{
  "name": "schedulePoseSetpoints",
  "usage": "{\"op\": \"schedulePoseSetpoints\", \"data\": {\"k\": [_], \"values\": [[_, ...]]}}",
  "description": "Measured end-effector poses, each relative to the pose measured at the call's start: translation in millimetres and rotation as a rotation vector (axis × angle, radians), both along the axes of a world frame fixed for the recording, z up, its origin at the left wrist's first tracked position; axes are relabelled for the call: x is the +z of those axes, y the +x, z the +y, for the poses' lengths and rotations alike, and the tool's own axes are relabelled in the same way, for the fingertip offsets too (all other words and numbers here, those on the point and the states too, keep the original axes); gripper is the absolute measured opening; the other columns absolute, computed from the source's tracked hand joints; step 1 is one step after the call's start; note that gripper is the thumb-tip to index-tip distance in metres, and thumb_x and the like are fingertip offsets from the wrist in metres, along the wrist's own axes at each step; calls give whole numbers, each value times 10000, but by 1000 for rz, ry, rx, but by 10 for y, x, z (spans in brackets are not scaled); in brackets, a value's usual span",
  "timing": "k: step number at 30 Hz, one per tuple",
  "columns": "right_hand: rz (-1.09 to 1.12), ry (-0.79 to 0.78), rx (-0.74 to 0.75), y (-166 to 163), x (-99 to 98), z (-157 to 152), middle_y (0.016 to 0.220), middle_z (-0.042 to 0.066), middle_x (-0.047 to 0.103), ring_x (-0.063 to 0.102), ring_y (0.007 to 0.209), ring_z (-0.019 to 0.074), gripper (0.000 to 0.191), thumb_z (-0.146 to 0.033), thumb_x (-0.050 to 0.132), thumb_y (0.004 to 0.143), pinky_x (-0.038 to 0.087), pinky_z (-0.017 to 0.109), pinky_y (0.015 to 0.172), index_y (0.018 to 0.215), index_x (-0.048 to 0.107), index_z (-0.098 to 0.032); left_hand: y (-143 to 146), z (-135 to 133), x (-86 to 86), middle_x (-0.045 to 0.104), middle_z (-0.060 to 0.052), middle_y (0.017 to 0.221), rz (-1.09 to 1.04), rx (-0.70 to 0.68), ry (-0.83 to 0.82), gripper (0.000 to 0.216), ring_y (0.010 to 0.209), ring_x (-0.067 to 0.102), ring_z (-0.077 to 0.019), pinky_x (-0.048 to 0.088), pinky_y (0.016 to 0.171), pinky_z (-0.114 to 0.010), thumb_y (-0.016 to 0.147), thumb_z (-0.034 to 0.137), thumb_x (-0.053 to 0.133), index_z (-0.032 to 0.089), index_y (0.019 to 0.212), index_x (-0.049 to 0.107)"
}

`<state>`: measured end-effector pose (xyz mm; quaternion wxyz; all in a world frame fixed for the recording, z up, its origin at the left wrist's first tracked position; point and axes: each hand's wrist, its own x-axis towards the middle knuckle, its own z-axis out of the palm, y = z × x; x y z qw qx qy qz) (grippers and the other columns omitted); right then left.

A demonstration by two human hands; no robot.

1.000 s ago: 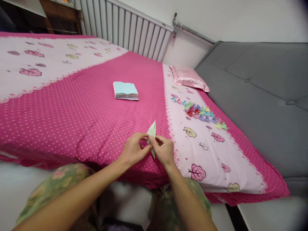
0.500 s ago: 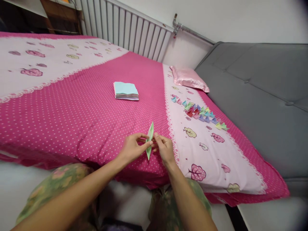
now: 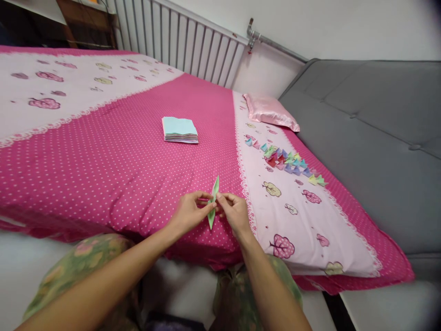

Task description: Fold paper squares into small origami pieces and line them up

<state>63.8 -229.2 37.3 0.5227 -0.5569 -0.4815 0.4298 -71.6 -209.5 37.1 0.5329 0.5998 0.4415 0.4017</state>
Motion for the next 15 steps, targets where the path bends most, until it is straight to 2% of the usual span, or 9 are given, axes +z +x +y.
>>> {"op": "schedulePoseSetpoints", "data": {"k": [12,15], "values": [[-20,5,-1,13,0,9,663,61,676,632,533,154,352,-467,599,714,446,187,391,789,656,-128,-2,9,14,692,-101,755,26,0,-36,259,694,666,-220,542,616,-333,699,270,612,95,890,609],[-19,-1,2,12,-3,12,673,68,677,636,539,158,368,-473,598,709,446,186,385,802,658,-122,-4,4,24,691,-112,808,14,8,-34,277,727,666,-224,543,630,-333,696,276,613,94,905,606]]}}
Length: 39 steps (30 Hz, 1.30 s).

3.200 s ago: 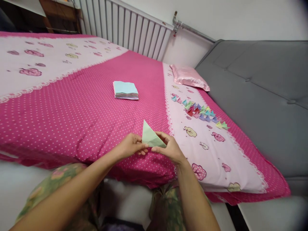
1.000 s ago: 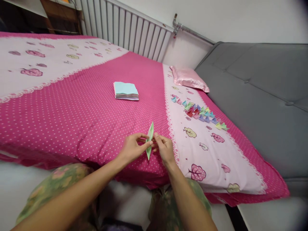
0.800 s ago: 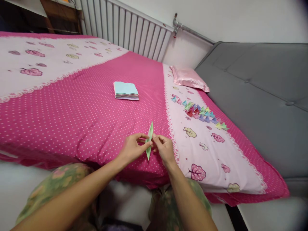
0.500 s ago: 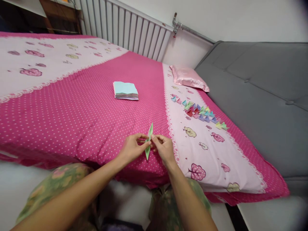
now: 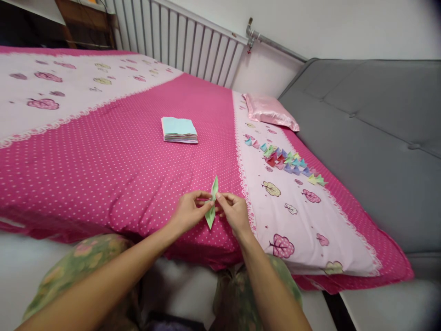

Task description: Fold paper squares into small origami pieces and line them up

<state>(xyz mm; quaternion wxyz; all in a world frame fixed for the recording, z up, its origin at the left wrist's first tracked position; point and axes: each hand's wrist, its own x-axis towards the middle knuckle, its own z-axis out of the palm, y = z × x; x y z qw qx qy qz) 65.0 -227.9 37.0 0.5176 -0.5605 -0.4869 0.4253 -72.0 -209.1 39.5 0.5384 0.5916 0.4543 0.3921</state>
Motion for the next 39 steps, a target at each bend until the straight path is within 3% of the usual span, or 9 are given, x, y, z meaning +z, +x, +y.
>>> {"op": "schedulePoseSetpoints", "data": {"k": [5,11,14,21,24,30,36,39], "values": [[-12,3,4,4,-15,8,704,74,690,648,546,160,367,-467,593,716,444,181,384,829,670,-127,-10,-9,37,666,-142,970,-35,9,25,318,815,658,-226,540,706,-344,688,238,608,90,969,595],[-40,14,1,-8,22,-3,759,91,704,661,571,178,360,-446,607,711,492,226,454,855,673,-123,-14,-3,7,664,-135,996,-46,-28,49,319,812,659,-220,543,704,-341,720,218,569,94,1013,589],[-85,40,-4,-21,57,-21,789,105,705,664,617,194,360,-435,619,702,527,272,546,862,671,-118,-15,-8,-15,660,-129,1017,24,-19,109,328,815,655,-216,537,708,-335,735,237,568,111,1037,594],[-356,107,-99,-20,69,-50,821,84,694,650,609,184,459,-427,637,683,514,287,591,1063,596,-174,-19,-70,26,658,-89,1029,230,6,330,322,877,634,-216,512,711,-295,773,238,520,170,1081,587],[-498,124,-126,-19,71,-51,803,56,695,647,637,182,381,-377,619,692,497,280,626,1028,612,-196,-9,-75,40,668,-88,987,312,7,362,306,867,637,-221,504,718,-303,786,240,498,163,1068,587],[-713,56,-133,-31,72,-58,593,-2,645,591,528,143,167,-317,546,715,435,233,556,739,655,-193,7,-72,1,657,-109,998,387,55,334,313,885,629,-233,499,718,-308,767,245,512,130,1051,579],[-721,112,-119,-71,43,-59,733,11,670,578,602,141,184,-260,528,713,424,234,591,809,673,-199,5,-77,4,673,-55,873,439,62,381,228,793,626,-200,483,701,-302,744,188,507,166,948,609],[-676,119,-104,-105,29,-71,696,-6,665,569,581,139,194,-233,501,724,425,236,586,813,672,-208,10,-78,29,674,-58,864,476,69,379,251,771,621,-198,481,701,-313,720,134,496,154,938,618]]}}
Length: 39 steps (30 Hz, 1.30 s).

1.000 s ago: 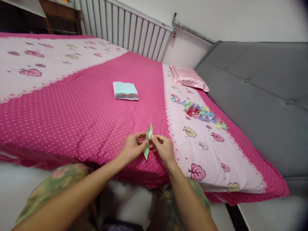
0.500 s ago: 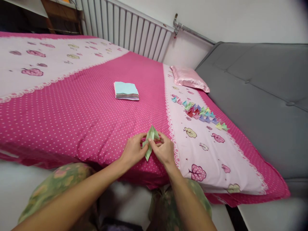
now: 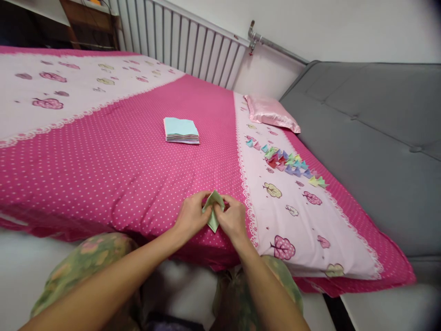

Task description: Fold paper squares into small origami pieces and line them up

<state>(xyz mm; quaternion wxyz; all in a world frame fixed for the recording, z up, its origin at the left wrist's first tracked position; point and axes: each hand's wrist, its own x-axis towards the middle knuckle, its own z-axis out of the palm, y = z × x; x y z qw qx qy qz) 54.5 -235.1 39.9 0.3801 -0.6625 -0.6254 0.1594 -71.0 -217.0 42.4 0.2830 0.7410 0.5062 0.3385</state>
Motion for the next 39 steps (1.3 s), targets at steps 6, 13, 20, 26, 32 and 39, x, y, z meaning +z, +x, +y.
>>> {"op": "schedulePoseSetpoints", "data": {"k": [6,13,20,26,32,39], "values": [[103,24,15,-4,-26,-7,784,-1,699,624,679,162,230,-196,524,695,461,254,650,868,673,-227,-2,23,-52,677,-60,953,-34,30,-2,403,850,620,-185,480,782,-310,666,22,462,152,1013,619],[120,5,29,81,-73,33,870,16,711,647,786,186,274,-176,506,694,480,283,714,899,681,-230,-25,91,-95,680,-21,990,-25,-46,89,455,987,591,-177,443,898,-328,639,-38,429,207,929,680],[32,-40,94,157,-76,65,941,21,697,627,879,186,390,-72,435,675,466,314,815,930,685,-230,-87,159,-102,659,-65,1055,108,-76,85,372,957,615,-188,459,874,-332,716,35,445,192,957,681],[-169,-111,325,302,-27,66,1193,79,568,513,1104,200,440,-66,447,718,372,358,966,1101,618,-198,-232,147,-23,682,-45,979,272,-307,179,352,930,616,-196,462,839,-320,718,62,452,216,950,667],[-228,-269,575,453,55,8,1432,138,266,242,1310,285,725,-406,638,708,238,457,1042,1339,350,-193,-386,115,47,602,-114,1152,389,-497,220,409,1131,500,-265,368,965,-392,717,322,601,172,1097,592],[-187,-266,635,492,140,10,1421,86,294,297,1298,227,418,-349,440,863,244,425,1053,1254,470,-204,-425,158,46,628,-104,1112,430,-555,246,323,1115,512,-252,362,956,-404,801,388,521,205,1041,636]]}}
